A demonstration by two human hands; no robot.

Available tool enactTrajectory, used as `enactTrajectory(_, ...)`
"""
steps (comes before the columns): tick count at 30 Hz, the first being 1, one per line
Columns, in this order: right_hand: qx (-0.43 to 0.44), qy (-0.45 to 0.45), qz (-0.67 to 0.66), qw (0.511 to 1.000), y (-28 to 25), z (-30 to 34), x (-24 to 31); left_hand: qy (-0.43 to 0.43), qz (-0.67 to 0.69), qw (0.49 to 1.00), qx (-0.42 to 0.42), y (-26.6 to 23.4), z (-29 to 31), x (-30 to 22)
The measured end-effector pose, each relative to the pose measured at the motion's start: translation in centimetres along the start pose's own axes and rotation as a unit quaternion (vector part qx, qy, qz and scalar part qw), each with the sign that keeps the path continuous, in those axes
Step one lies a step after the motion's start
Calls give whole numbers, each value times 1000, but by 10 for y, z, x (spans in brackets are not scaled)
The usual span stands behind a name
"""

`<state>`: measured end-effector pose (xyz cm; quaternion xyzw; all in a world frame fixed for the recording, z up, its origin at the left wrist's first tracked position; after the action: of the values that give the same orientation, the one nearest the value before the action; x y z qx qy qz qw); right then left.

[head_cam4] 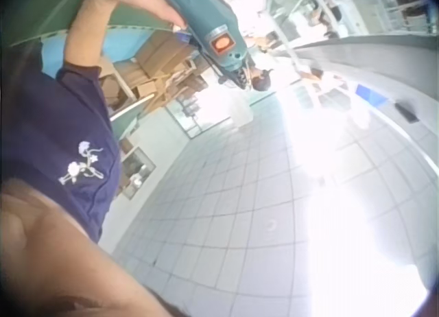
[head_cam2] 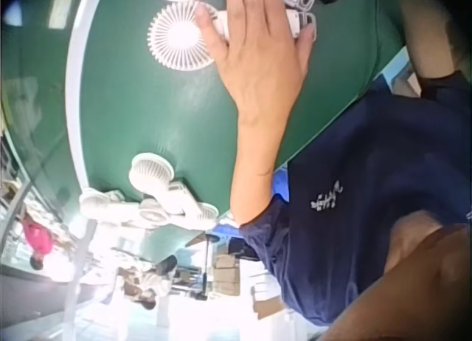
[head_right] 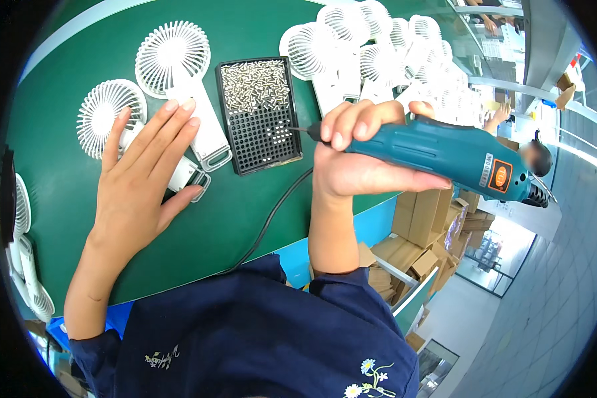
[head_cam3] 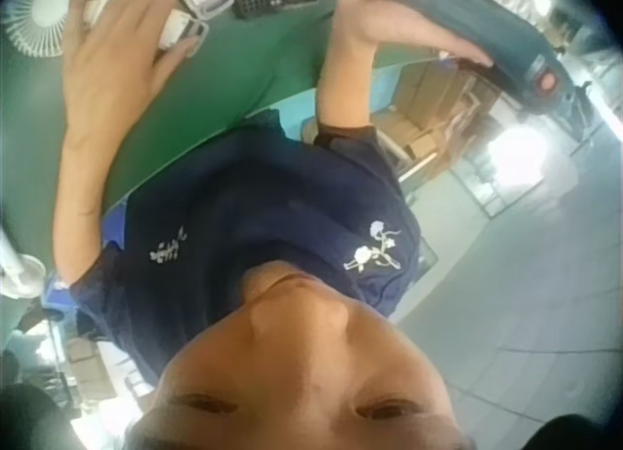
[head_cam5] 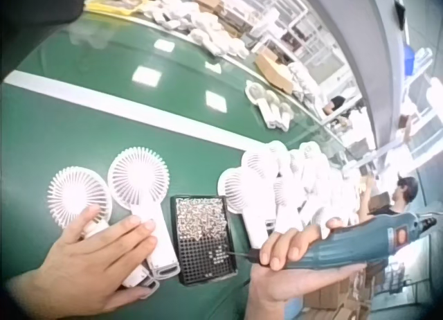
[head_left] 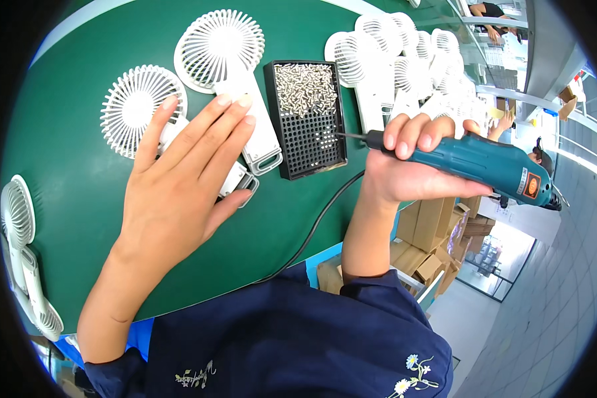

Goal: Assembling small handheld fans using an electric screwdriver on a production assembly line.

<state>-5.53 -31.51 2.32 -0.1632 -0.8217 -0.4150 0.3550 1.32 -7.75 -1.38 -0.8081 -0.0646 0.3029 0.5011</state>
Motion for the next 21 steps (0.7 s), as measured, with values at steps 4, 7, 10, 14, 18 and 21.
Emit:
enactTrajectory(4,3,-5,-25,1000,6,2,-11,3,-21,1000,-8,-1,0,-1)
enactTrajectory(7,14,13,-35,999,4,2,-15,3,-19,1000,-6,-2,-2,-1)
enactTrajectory(10,-2,18,-19,1000,5,3,-18,-3,-5,1000,0,-1,-1,0)
enactTrajectory(14,22,7,63,998,3,3,-16,0,-19,1000,-4,-2,-2,-1)
enactTrajectory(18,26,17,14,999,6,4,-19,2,-19,1000,-10,-2,-1,-1)
enactTrajectory(21,11,10,-19,1000,7,7,-17,6,-12,1000,-15,-1,0,0)
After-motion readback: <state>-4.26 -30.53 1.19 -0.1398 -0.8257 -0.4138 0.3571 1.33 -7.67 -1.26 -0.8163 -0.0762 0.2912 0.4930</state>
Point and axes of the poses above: each hand's wrist, its own z-axis away from the middle knuckle, its own y-axis out of the palm, x = y × z, the point moved 4 cm from there along -z, towards the middle knuckle, and after that the axes turned 11 degrees about -x, right-handed, at the moved point
